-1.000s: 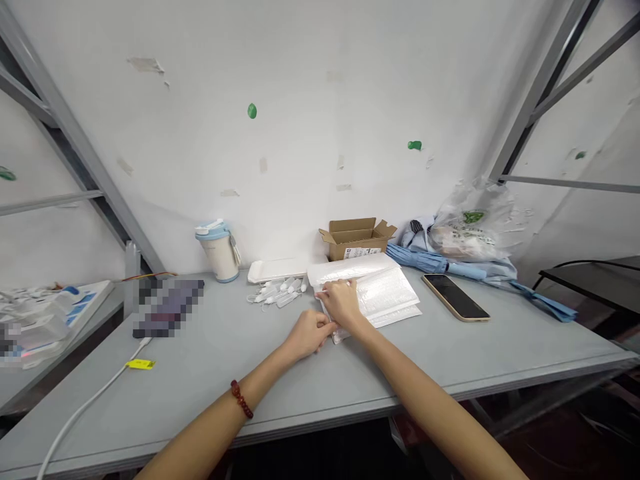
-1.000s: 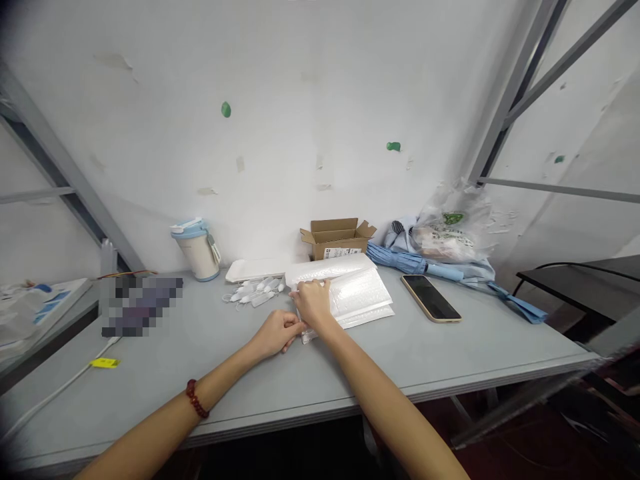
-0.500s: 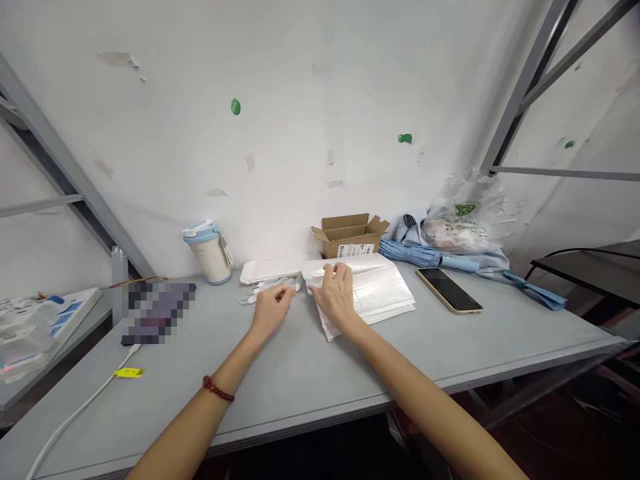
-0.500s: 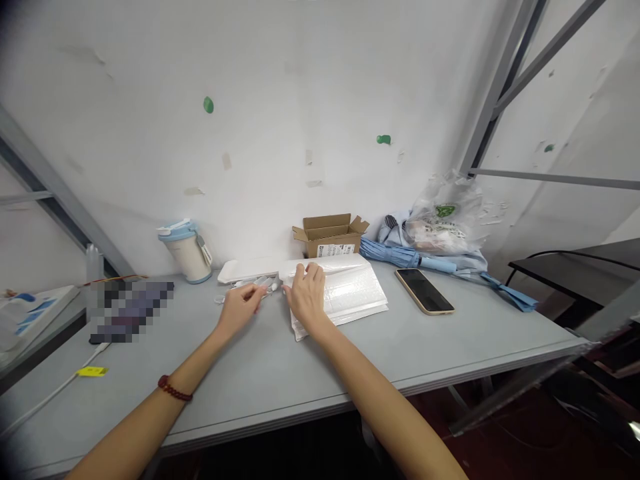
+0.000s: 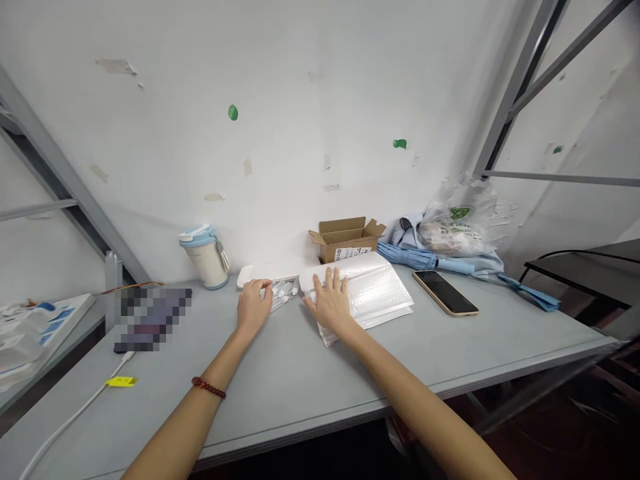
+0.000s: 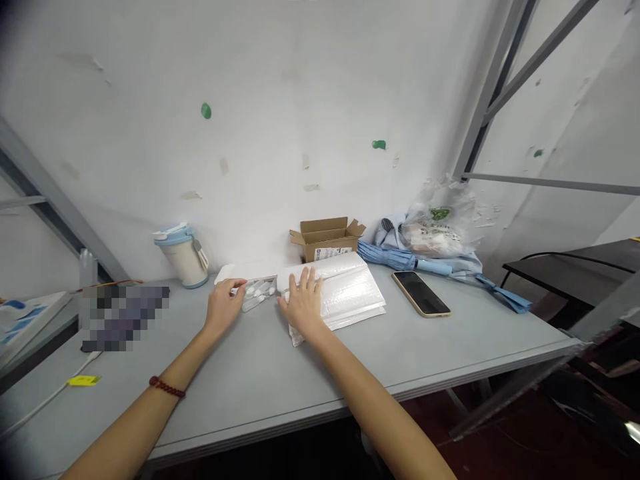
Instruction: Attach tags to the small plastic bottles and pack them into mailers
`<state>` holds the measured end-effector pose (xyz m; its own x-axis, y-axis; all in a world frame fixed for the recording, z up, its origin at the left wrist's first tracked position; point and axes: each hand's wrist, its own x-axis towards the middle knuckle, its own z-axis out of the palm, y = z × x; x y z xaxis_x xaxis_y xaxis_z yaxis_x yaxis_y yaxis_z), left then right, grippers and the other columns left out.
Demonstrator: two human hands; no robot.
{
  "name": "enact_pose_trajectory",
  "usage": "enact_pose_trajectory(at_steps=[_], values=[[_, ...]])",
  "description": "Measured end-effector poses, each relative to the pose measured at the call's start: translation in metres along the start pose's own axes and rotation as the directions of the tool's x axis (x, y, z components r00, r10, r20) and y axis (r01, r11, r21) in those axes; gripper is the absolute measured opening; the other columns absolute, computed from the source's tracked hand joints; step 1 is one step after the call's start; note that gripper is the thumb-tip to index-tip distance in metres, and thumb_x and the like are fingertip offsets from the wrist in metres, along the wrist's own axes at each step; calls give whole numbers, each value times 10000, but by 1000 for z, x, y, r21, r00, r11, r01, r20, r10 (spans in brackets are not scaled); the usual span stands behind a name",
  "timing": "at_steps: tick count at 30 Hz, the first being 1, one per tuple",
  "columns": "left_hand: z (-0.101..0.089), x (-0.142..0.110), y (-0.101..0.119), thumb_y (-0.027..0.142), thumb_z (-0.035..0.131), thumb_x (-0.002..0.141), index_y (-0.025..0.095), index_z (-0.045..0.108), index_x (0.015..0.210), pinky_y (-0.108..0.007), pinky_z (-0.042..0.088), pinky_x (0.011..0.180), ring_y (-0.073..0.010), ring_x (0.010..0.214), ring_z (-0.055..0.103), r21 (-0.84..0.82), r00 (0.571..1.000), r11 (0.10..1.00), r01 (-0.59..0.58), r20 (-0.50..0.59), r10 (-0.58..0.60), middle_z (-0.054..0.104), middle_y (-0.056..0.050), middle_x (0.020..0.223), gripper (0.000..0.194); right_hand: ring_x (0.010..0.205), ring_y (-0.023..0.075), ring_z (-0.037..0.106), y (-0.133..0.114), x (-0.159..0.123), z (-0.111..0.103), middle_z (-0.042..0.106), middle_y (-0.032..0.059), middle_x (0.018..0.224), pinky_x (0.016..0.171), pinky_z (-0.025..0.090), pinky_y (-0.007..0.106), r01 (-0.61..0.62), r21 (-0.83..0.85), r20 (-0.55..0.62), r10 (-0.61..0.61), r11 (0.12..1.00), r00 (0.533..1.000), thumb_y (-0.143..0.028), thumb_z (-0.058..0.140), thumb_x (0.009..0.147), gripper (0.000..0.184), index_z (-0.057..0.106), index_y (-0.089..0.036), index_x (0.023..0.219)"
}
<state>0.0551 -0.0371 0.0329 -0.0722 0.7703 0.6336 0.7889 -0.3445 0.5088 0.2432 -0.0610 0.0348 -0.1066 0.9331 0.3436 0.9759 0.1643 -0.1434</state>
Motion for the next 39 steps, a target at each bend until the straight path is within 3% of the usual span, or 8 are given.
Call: enact_pose_trajectory(at_steps=[7,12,15,20,26,34,39], values=[[6,13,-8,210,396,784,155,642,868,-362,453,826,-238,924,562,89,991,988,-128,44,125,668,-92,905,265,1347,452,60,-4,-3,-1,195,197,1483,1039,91,569,-65,-10,-4,65,998,998,-543,421,847,670,337,-178,1403],[9,32,-27,199,390,768,145,689,861,-374,424,884,-270,998,556,206,958,959,-192,251,138,678,-118,971,318,1339,468,75,-4,-3,-3,186,202,1484,1033,90,587,-64,-42,14,64,997,998,-557,401,849,682,322,-178,1411],[14,40,-40,241,431,767,181,710,826,-347,434,851,-271,981,581,250,941,955,-159,330,70,699,-99,945,292,1331,476,100,-4,-4,-3,181,209,1484,1009,85,633,-65,-72,20,67,995,998,-575,402,843,703,311,-178,1416],[20,51,-43,305,568,712,187,711,804,-302,454,704,-265,879,622,295,955,955,21,277,-107,712,-102,878,207,1319,482,136,-4,-5,-1,205,212,1476,983,107,667,-59,-113,-8,58,992,998,-577,411,840,694,331,-182,1406],[28,57,-25,324,598,715,201,718,784,-289,440,651,-265,853,621,355,948,934,-47,311,-71,709,-109,826,186,1315,482,152,-4,-6,0,217,217,1470,965,144,678,-60,-104,-30,57,993,998,-580,417,840,695,339,-179,1402],[34,59,-12,174,499,759,191,679,675,-326,436,694,-281,865,589,410,952,897,-168,302,40,665,-136,798,199,1288,503,195,-3,-5,3,299,214,1435,937,194,695,-88,-94,-92,79,992,993,-552,409,853,656,393,-147,1368],[28,62,-11,161,459,761,177,648,668,-337,430,639,-292,839,579,406,980,910,-88,201,5,654,-145,817,212,1281,483,236,-4,-3,2,341,205,1414,923,221,694,-119,-76,-108,111,990,988,-513,376,879,576,443,-158,1328]])
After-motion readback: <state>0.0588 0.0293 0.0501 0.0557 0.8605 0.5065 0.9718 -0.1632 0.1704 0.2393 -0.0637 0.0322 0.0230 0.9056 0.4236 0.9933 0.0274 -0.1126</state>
